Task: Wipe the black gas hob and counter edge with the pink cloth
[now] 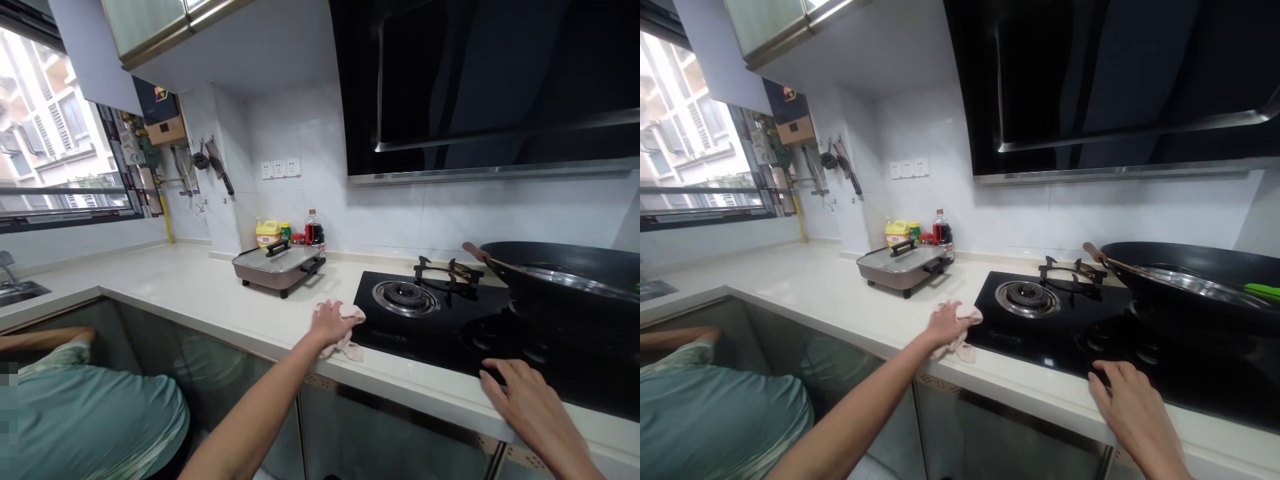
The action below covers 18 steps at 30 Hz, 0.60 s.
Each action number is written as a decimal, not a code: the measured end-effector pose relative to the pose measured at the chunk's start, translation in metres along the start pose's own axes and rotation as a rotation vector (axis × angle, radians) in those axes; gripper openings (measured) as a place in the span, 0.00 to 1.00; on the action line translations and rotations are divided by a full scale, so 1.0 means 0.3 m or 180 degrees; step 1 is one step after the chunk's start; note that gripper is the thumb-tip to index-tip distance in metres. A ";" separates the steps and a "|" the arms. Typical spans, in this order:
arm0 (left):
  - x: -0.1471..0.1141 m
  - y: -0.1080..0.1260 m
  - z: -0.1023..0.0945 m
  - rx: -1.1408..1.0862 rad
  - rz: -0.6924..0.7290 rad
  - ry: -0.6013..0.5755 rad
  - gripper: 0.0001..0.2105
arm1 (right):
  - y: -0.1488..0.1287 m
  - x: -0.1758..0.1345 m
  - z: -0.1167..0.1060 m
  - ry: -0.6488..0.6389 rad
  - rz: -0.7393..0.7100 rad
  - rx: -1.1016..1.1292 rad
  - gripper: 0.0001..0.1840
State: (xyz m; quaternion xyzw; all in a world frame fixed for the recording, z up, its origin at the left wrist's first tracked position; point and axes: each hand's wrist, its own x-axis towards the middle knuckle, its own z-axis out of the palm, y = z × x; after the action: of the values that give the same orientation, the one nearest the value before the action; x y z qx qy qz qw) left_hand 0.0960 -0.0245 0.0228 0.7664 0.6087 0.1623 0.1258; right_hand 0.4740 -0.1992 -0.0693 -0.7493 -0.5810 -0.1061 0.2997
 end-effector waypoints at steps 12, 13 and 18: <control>-0.229 -0.149 -0.028 -0.0152 0.1198 0.0105 0.31 | 0.038 -0.018 0.003 -0.0071 -0.0119 0.0111 0.33; -0.245 -0.176 -0.030 -0.0131 0.1239 0.0121 0.30 | 0.036 -0.019 0.002 -0.0069 -0.0103 0.0109 0.33; -0.207 -0.201 -0.053 0.0010 0.0839 -0.0073 0.29 | 0.026 -0.021 -0.010 -0.0043 -0.0052 0.0097 0.35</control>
State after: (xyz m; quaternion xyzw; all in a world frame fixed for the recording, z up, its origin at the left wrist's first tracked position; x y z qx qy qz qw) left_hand 0.0229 -0.0712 0.0077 0.8417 0.5015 0.1678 0.1091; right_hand 0.4799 -0.2072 -0.0727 -0.7406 -0.5906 -0.0946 0.3063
